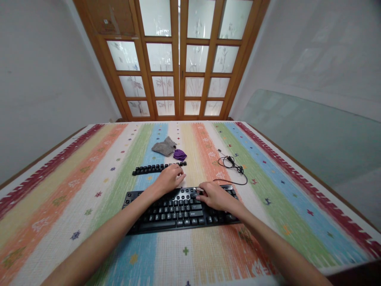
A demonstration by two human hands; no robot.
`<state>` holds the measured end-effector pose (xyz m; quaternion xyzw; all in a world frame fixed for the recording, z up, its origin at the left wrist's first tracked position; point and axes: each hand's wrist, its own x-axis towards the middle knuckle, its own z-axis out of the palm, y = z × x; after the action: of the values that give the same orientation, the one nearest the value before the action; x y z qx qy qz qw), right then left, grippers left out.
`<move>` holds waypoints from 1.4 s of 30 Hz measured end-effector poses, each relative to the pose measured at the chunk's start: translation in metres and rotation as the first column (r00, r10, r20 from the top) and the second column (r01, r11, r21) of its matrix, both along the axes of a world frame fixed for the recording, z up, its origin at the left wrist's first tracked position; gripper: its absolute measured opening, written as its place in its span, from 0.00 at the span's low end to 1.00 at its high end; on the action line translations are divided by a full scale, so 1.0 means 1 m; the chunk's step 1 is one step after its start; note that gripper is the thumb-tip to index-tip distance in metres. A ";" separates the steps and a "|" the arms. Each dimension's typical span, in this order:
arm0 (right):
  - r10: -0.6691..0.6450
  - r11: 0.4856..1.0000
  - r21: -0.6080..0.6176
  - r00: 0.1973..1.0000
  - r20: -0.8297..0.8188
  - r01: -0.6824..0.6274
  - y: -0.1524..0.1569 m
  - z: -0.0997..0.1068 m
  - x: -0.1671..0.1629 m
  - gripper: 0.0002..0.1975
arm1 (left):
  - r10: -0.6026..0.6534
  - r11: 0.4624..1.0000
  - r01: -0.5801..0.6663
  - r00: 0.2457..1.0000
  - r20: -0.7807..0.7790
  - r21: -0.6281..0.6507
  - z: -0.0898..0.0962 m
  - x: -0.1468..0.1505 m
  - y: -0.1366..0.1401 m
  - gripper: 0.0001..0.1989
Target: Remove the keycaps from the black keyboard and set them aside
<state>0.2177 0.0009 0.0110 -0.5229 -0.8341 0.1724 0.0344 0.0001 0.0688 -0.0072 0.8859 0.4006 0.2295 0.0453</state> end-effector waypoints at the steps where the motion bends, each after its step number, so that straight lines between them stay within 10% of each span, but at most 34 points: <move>1: 0.003 1.000 -0.007 1.000 0.004 -0.003 0.001 0.000 0.000 0.07 | -0.019 0.996 0.021 0.999 0.029 -0.089 0.004 0.004 -0.009 0.09; 10: 0.073 0.992 -0.112 0.993 0.093 -0.062 0.013 0.012 -0.001 0.14 | -0.113 0.899 0.153 0.986 0.121 -0.411 0.000 0.010 -0.064 0.06; 28: 0.060 0.993 -0.108 0.986 0.155 -0.043 0.018 0.010 -0.007 0.12 | -0.067 0.879 0.066 0.998 0.015 -0.472 -0.008 0.023 -0.049 0.07; 42: 0.153 0.981 0.147 0.974 -0.165 -0.129 0.019 0.012 -0.003 0.05 | -0.015 0.920 0.138 0.947 0.320 -0.366 0.003 0.009 -0.044 0.03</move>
<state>0.2146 0.0204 0.0230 -0.4413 -0.8727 0.1628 0.1307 0.0090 0.0243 -0.0044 0.8276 0.3901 0.2814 0.2893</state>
